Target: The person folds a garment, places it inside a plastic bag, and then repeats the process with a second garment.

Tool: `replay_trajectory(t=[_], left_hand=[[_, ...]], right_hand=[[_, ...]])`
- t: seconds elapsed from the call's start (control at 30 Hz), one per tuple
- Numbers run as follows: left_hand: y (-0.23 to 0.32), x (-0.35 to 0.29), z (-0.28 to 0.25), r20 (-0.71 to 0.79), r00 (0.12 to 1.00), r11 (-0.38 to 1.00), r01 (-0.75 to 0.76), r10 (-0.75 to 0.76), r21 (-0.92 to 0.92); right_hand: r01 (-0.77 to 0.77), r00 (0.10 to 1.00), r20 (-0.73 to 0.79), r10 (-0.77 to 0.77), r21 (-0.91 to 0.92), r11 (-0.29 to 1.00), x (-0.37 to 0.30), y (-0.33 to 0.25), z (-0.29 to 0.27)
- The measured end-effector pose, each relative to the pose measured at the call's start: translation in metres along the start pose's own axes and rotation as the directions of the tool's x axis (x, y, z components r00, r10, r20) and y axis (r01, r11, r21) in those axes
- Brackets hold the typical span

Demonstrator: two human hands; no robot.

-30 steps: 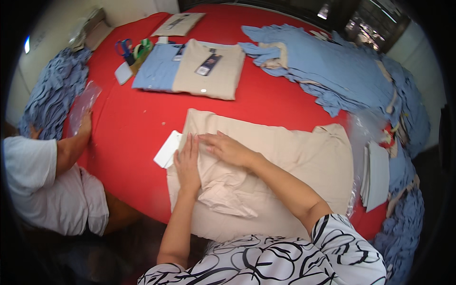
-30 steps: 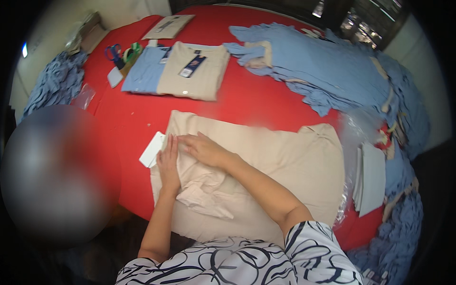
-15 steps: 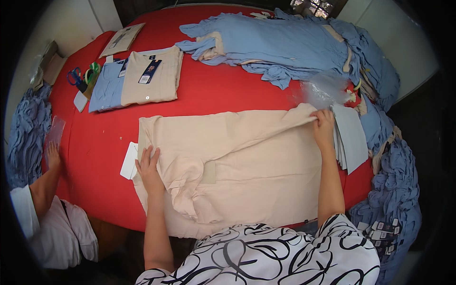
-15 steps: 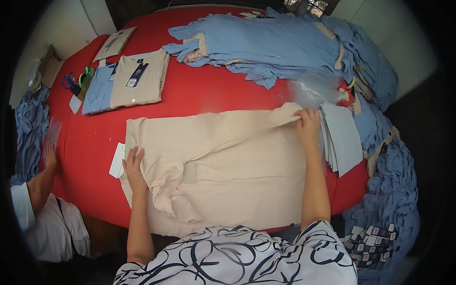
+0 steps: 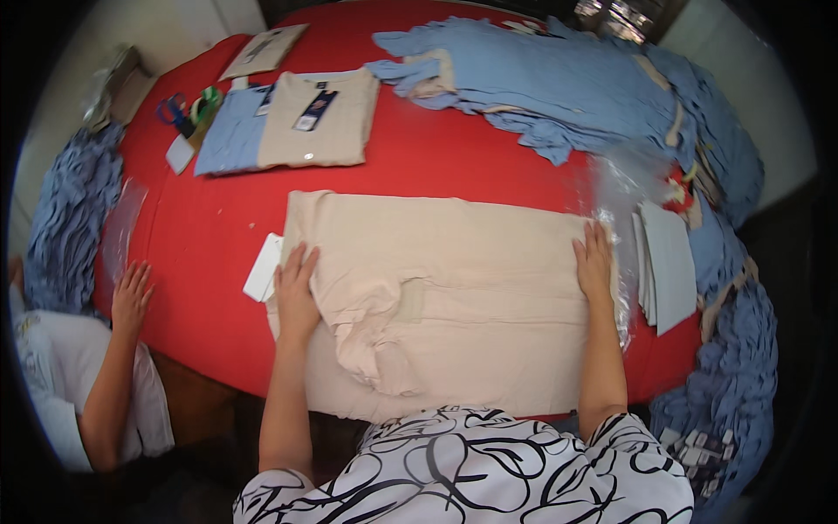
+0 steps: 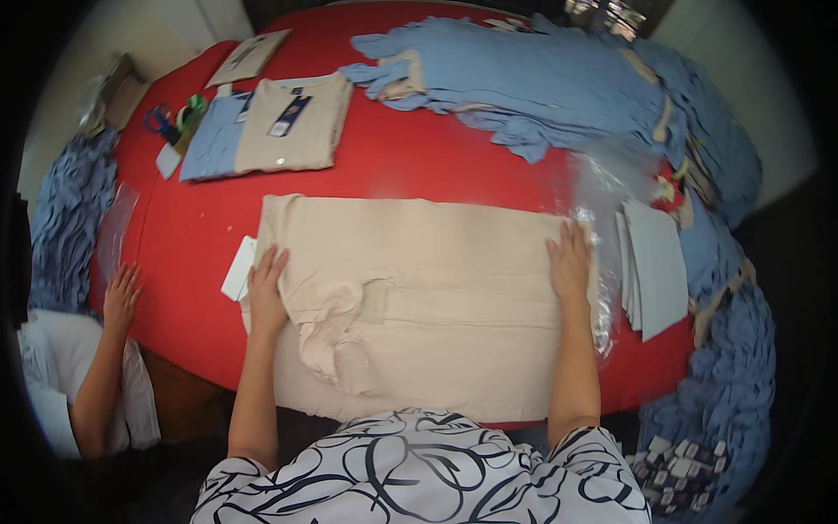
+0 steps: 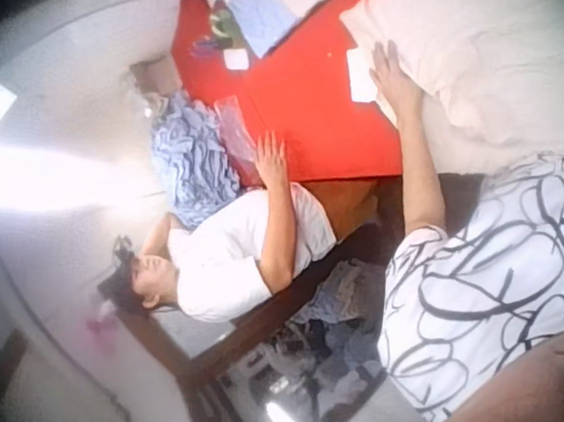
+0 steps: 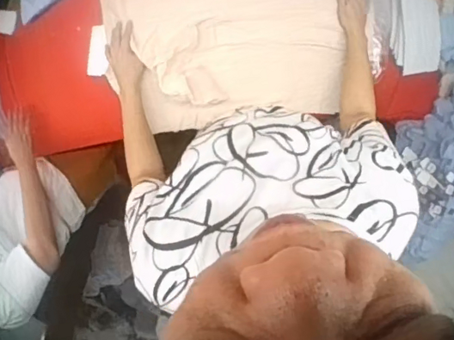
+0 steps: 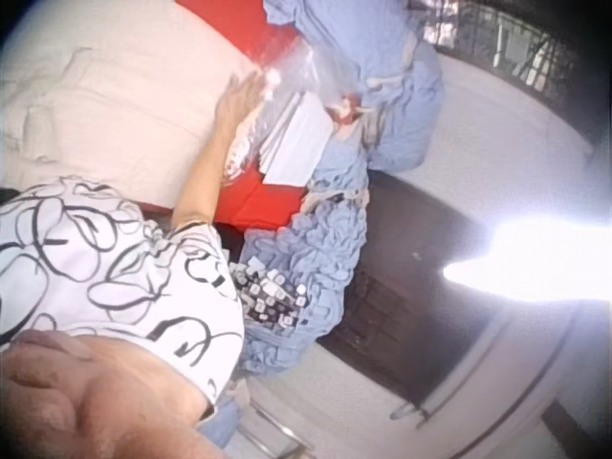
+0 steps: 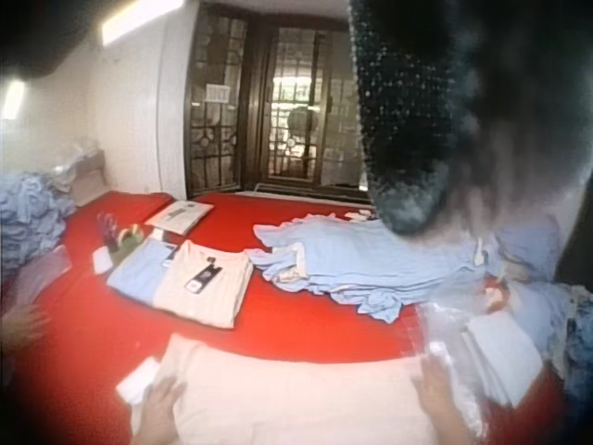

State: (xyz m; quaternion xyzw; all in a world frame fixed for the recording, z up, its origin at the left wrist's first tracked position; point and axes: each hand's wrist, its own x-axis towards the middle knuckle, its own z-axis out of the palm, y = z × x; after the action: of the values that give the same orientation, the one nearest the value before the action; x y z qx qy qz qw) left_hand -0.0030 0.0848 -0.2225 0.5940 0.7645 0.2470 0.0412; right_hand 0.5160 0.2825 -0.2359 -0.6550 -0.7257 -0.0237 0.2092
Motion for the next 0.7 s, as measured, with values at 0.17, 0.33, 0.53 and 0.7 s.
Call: replay_trajectory(t=[0.17,0.33,0.53,0.7], left_hand=[[-0.012,-0.010,0.009,-0.108,0.994,0.999,0.007,-0.011,-0.034],[-0.010,-0.014,0.007,-0.150,0.988,0.997,0.030,-0.041,-0.077],[-0.006,-0.007,0.006,-0.153,0.988,0.996,0.008,-0.021,-0.089],[-0.006,-0.011,0.006,-0.190,0.981,0.995,0.023,-0.041,-0.099]], right_hand=[[-0.204,0.971,0.064,0.231,-0.286,0.936,0.034,-0.050,-0.006],[0.364,0.892,0.052,-0.448,0.504,0.784,0.047,-0.256,0.034],[0.480,0.743,0.204,-0.637,0.500,0.721,0.035,-0.429,0.089],[0.162,0.658,0.595,-0.462,0.487,0.858,0.060,-0.462,0.088]])
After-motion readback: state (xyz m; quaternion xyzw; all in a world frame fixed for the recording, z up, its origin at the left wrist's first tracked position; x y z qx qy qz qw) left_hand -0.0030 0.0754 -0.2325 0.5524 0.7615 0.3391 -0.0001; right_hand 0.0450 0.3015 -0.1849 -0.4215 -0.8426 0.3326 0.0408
